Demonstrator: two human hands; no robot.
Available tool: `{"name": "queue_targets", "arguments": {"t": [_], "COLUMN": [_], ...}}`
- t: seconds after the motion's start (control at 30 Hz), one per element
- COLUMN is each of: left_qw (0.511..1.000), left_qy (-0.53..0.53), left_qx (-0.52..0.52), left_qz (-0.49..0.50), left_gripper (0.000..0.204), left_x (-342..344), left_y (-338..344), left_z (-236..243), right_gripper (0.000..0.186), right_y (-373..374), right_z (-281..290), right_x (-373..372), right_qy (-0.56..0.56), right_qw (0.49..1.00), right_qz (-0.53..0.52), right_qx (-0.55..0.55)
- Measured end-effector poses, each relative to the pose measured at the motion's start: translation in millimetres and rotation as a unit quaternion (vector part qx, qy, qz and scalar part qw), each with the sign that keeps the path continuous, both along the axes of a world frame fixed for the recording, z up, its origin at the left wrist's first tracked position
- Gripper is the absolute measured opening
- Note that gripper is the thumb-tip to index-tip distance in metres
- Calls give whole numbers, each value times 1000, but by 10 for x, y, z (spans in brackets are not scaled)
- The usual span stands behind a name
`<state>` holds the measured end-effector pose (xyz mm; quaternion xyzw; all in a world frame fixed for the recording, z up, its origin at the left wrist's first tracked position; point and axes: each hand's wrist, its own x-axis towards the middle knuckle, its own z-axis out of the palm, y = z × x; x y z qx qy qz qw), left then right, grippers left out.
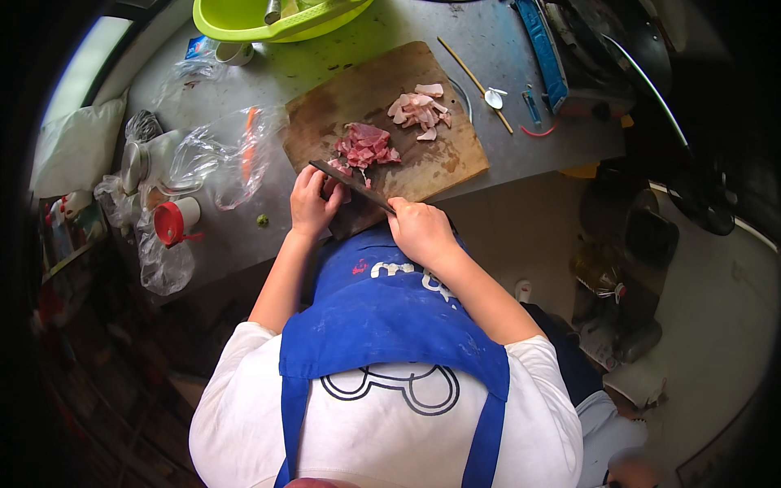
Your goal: The person slices a piece of meat into smaller strips using a cleaver on a wooden cutting board, occasionally using their hands to adjust the position of the meat.
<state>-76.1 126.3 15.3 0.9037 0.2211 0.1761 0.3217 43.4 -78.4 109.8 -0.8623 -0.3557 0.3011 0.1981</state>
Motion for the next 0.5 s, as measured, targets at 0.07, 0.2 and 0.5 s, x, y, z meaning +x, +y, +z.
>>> {"name": "queue_targets", "arguments": {"t": [0.07,0.2,0.5], "left_qw": [999,998,998], "left_qy": [11,0,18], "left_qx": [34,55,6], "left_qz": [-20,-44,-59], "left_gripper": [32,32,40], "left_x": [35,50,80], "left_y": [36,89,148], "left_z": [-42,-83,-57], "right_gripper": [22,21,20], "right_y": [20,85,358], "right_z": [-20,-35,-61], "right_x": [-29,-77,-170], "right_qy": [6,15,37], "right_qw": [1000,999,994], "right_qz": [-2,7,9], "right_qx": [-11,-43,-100]}}
